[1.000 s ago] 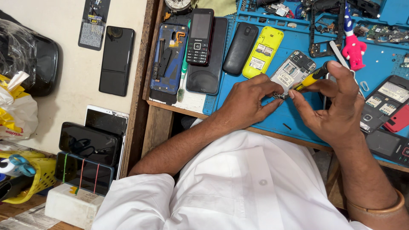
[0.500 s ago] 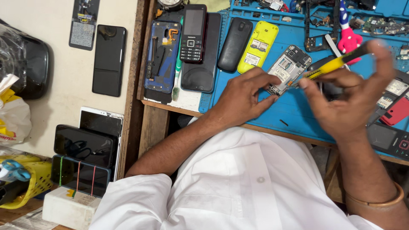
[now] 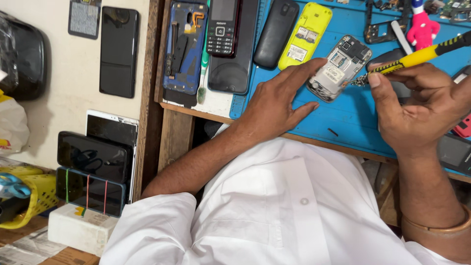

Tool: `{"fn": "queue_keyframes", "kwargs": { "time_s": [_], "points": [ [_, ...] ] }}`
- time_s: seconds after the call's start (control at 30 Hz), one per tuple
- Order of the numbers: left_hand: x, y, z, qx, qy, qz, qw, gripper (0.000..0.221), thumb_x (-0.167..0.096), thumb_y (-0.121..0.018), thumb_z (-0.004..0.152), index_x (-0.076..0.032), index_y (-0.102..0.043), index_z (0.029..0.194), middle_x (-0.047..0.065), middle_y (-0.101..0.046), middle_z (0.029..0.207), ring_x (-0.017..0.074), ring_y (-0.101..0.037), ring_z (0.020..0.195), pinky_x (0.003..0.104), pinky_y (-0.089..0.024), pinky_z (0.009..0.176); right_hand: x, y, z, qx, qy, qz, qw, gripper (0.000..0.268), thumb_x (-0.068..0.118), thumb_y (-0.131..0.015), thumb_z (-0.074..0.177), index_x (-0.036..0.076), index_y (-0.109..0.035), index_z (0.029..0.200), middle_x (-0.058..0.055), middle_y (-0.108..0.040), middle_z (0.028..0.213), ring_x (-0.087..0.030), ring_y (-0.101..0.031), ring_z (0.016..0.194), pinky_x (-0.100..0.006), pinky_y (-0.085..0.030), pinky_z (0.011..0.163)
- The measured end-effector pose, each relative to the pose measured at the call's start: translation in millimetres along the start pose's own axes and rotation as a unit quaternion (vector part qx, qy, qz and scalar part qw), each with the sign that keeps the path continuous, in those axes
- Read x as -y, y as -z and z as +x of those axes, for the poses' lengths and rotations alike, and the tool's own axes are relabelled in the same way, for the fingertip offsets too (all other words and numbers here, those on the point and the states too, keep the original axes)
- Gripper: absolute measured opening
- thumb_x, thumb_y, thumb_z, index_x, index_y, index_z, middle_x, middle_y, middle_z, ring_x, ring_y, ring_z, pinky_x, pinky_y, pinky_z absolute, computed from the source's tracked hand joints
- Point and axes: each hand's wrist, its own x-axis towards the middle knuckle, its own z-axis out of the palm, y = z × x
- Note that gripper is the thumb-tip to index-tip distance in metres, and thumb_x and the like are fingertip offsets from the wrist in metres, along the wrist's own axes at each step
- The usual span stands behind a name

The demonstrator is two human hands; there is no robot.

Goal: The person uses a yellow-handled screwdriver to remove screws from the back of a disassembled mobile phone. They then place the phone down and pick up a different black mobile phone, briefly inspecting it before the clip ends.

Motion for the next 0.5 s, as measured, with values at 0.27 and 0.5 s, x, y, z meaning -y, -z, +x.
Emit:
{"fn": "queue_keyframes", "kwargs": {
  "time_s": [0.27,0.5],
  "points": [
    [9.2,-9.2,-1.2,0.02,0.005,-0.012,1.0,0.079,-0.021,-0.084,0.091,-0.024,-0.039,0.156,-0.003,-0.077,0.103,0.0111,-0.069,0.062,0.028,-0.06,0.062,12.1,-4.0,8.1,0.009,0.004,-0.02,1.0,0.084,-0.009,-0.077,0.113,0.004,-0.009,0.161,-0.02,-0.073,0.114,-0.024,-0.074,0.099,-0.028,-0.058,0.093],
    [-5.9,-2.3,5.8,-0.034,-0.023,-0.003,0.999,0.049,-0.024,-0.088,0.088,-0.012,-0.065,0.13,0.003,-0.072,0.1,0.0128,-0.066,0.069,0.029,-0.055,0.063,36.7,-17.7,24.4,-0.016,-0.009,0.048,0.999,0.092,-0.003,-0.083,0.103,0.004,-0.011,0.16,-0.014,-0.074,0.106,-0.02,-0.073,0.101,-0.027,-0.052,0.101]
  ]
}}
